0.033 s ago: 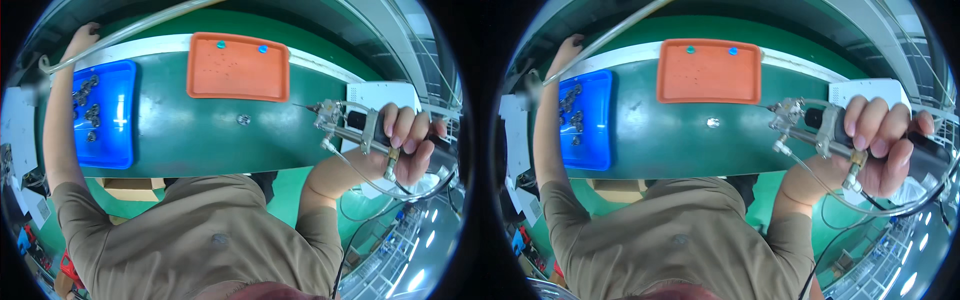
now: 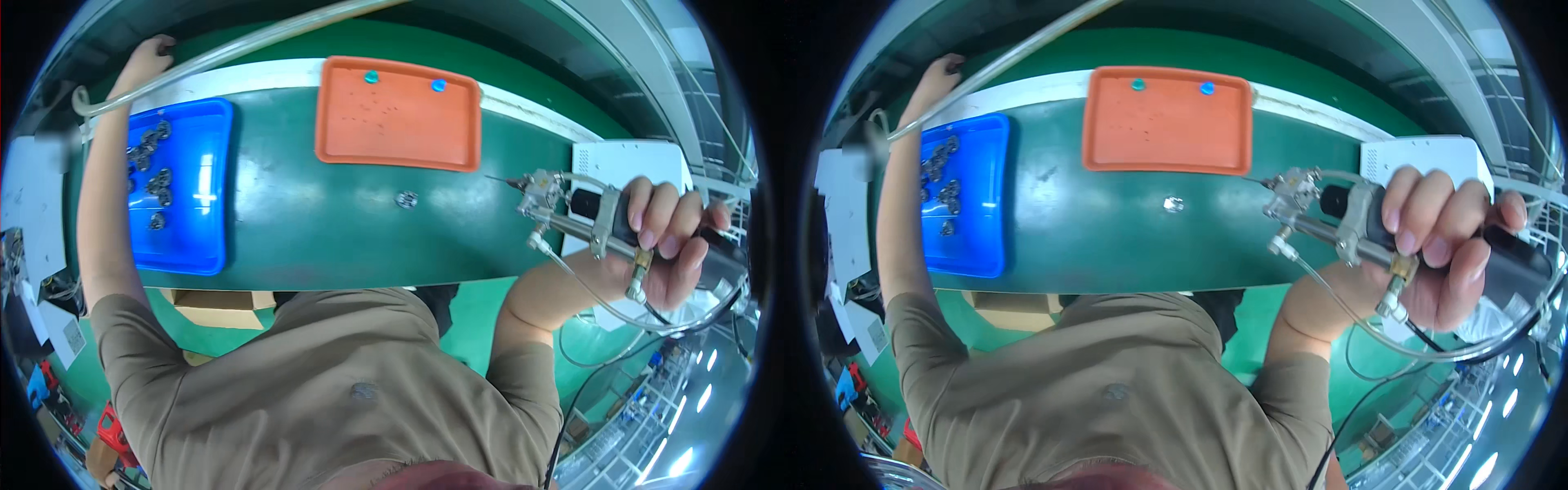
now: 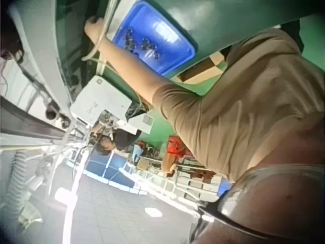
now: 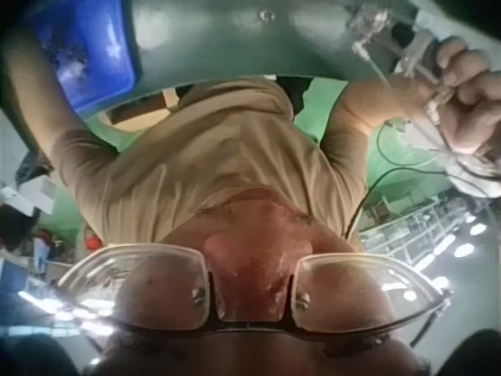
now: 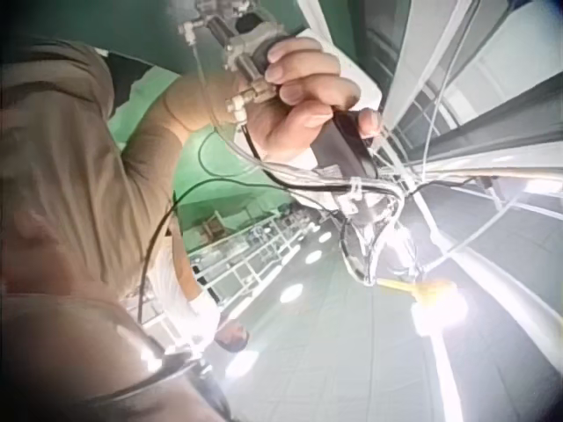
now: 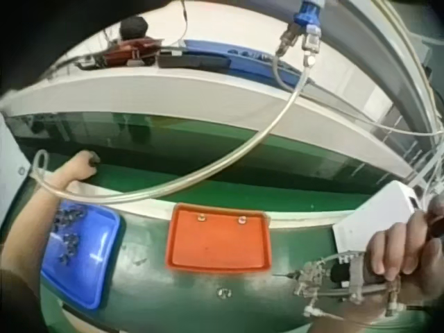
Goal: The recorder assembles electronic components using a pneumatic screwdriver and then inspects/configures an industrial machine.
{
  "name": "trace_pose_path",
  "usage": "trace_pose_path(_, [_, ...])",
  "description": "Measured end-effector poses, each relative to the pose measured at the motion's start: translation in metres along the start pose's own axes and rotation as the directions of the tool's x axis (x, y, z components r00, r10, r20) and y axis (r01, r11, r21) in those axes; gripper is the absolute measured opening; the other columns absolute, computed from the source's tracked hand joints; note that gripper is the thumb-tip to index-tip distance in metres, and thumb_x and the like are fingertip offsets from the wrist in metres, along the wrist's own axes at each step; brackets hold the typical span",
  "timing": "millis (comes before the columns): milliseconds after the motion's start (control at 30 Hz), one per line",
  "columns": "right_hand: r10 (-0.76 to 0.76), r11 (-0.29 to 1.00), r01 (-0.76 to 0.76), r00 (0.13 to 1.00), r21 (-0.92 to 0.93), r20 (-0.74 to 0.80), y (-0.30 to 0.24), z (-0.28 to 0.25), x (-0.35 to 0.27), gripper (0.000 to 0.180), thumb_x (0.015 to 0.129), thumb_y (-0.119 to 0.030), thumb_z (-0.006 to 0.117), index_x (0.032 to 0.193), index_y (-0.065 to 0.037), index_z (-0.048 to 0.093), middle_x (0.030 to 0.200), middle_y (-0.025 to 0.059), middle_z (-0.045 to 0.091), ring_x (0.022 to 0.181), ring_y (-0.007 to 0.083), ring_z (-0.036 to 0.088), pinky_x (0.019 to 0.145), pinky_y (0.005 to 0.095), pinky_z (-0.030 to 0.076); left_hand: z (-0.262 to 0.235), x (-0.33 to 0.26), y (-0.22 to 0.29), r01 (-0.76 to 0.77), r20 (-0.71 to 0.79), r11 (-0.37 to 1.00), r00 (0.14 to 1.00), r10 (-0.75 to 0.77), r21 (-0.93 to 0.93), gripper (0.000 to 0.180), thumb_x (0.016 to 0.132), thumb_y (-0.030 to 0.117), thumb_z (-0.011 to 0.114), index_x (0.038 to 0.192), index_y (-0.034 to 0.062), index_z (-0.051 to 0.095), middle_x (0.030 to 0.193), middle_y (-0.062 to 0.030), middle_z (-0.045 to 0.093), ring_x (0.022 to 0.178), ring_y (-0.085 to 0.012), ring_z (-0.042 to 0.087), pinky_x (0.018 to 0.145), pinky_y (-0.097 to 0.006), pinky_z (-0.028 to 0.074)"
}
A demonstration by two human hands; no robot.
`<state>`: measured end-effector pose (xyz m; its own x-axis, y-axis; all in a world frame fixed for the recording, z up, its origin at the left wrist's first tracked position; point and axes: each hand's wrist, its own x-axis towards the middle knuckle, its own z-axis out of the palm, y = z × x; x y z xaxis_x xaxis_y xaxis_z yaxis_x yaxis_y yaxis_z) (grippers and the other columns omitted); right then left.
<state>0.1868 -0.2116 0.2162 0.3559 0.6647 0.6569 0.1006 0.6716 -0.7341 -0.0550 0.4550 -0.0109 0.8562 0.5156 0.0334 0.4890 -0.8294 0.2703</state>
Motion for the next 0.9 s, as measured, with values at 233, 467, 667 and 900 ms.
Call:
trace_pose_path(233, [0.023,0.996,-0.022,1.0,-0.081,0.017,0.008,0.008,-0.005,0.036,0.103,-0.015,0.055,0.138,-0.011,0.049,0.082,0.0019,0.049,0.071,0.0171,0.05,0.07,0.0368,0.041,-0.01,-0.025,0.058,0.06,0.005,0.989,0.998,-0.06,-0.139,0.037,0.086,0.006,0.065,0.121,-0.0027,0.069,0.109,-0.0174,0.072,0.099,-0.0281,0.07,0.092,-0.035,0.054])
trace_pose_path(467, [-0.128,0.99,0.134,0.982,-0.037,0.136,0.001,0.017,0.0,0.038,0.095,-0.009,0.062,0.131,-0.013,0.054,0.074,-0.0022,0.058,0.063,0.0103,0.06,0.063,0.0276,0.05,-0.015,-0.087,0.24,-0.369,0.078,0.873,0.908,0.412,-0.321,0.025,0.09,0.005,0.07,0.114,-0.0024,0.068,0.104,-0.0145,0.067,0.093,-0.0244,0.067,0.085,-0.034,0.054])
trace_pose_path(667, [-0.238,0.971,0.228,0.955,0.074,0.178,0.009,0.029,0.004,0.035,0.094,-0.007,0.068,0.126,-0.012,0.058,0.066,-0.0012,0.059,0.055,0.0097,0.06,0.057,0.0275,0.055,0.007,-0.109,0.277,-0.375,0.192,0.894,0.885,0.424,-0.246,0.025,0.087,0.005,0.073,0.11,-0.0043,0.069,0.104,-0.0174,0.066,0.094,-0.0324,0.068,0.086,-0.04,0.056])
trace_pose_path(900, [-0.133,0.987,0.144,0.981,-0.07,0.139,0.009,0.028,0.004,0.038,0.087,-0.006,0.069,0.12,-0.011,0.051,0.073,-0.0007,0.061,0.057,0.0113,0.061,0.051,0.0276,0.057,0.012,-0.116,0.265,-0.397,0.195,0.906,0.886,0.421,-0.15,0.032,0.087,0.014,0.075,0.117,0.0047,0.07,0.11,-0.0167,0.067,0.11,-0.0367,0.064,0.095,-0.046,0.053])
